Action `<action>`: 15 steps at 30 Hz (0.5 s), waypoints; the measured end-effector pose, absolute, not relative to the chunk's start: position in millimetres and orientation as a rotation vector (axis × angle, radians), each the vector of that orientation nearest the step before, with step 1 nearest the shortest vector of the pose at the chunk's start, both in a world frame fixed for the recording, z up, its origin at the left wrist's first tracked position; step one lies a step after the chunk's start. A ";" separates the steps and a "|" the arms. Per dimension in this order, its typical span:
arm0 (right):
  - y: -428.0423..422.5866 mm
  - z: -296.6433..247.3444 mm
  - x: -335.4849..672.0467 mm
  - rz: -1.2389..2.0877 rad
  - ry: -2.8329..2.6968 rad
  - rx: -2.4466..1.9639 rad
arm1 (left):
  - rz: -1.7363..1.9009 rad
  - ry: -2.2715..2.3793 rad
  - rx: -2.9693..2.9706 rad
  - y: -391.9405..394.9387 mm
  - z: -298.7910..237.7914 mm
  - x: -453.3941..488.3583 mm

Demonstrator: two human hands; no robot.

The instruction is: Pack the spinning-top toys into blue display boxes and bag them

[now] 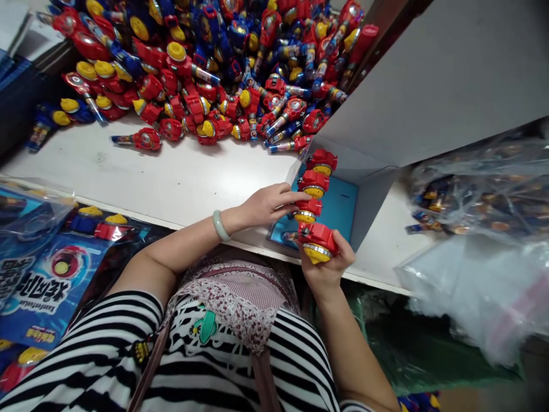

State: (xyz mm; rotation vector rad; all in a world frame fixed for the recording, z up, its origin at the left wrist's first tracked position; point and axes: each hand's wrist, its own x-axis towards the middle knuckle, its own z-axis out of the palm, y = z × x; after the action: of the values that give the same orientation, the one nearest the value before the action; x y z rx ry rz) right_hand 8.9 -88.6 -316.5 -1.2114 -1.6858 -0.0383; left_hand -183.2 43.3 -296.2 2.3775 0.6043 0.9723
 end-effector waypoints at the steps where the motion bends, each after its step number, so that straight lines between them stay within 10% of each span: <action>1: -88.3 -316.2 9.7 -0.038 -1.686 -1.203 | 0.968 0.598 2.391 44.2 -295.9 -183.9; 15: -89.1 -318.0 11.2 0.261 -1.872 -1.247 | 1.003 0.610 2.190 73.5 -298.3 -193.8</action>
State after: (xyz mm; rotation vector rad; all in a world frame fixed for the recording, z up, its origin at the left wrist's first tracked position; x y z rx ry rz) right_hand 11.2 -89.1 -318.0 -1.2469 -1.8718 0.2609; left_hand -193.8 73.5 -298.3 2.1901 0.6101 1.0033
